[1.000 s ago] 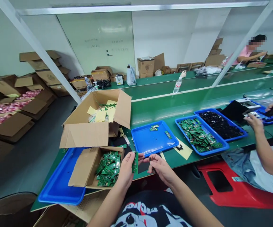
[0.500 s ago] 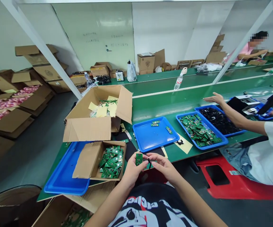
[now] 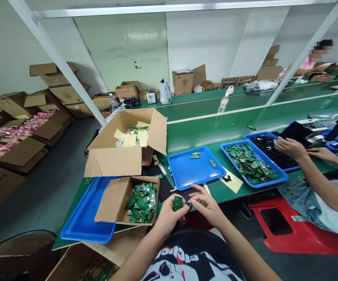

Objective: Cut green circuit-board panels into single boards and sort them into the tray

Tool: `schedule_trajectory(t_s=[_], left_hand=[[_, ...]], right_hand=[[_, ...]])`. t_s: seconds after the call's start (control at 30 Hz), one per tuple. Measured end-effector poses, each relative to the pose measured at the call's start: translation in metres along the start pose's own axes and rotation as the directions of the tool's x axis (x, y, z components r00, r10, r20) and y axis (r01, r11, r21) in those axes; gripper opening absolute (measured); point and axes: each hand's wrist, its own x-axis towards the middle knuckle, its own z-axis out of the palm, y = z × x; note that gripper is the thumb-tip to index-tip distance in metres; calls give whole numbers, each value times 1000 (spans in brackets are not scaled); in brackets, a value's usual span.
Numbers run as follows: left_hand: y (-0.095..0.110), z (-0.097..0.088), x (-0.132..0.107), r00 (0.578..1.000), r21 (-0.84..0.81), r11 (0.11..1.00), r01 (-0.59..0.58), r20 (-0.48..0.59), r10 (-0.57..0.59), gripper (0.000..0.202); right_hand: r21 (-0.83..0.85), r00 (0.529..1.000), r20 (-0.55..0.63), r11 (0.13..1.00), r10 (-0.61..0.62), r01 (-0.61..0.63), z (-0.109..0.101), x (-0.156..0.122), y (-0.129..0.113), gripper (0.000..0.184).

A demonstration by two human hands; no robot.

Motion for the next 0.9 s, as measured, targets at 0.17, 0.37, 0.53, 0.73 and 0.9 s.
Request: schedule_trajectory(t_s=[0.17, 0.37, 0.53, 0.73, 0.9], left_hand=[[1, -1, -4, 999, -65, 997, 46, 14, -45, 29], [7, 4, -13, 998, -102, 994, 48, 35, -44, 26], [10, 6, -12, 999, -169, 986, 11, -40, -17, 24], [11, 3, -8, 996, -76, 996, -41, -80, 35, 24], [13, -8, 0, 985, 41, 995, -96, -138, 100, 22]], right_hand=[[-303, 990, -78, 949, -118, 89, 1, 5, 6, 23], [-230, 996, 74, 971, -54, 69, -3, 4, 12, 29], [-200, 957, 215, 951, -194, 238, 1, -4, -2, 16], [-363, 944, 219, 877, -247, 314, -3, -5, -9, 15], [-475, 957, 168, 832, -234, 287, -20, -8, -15, 20]])
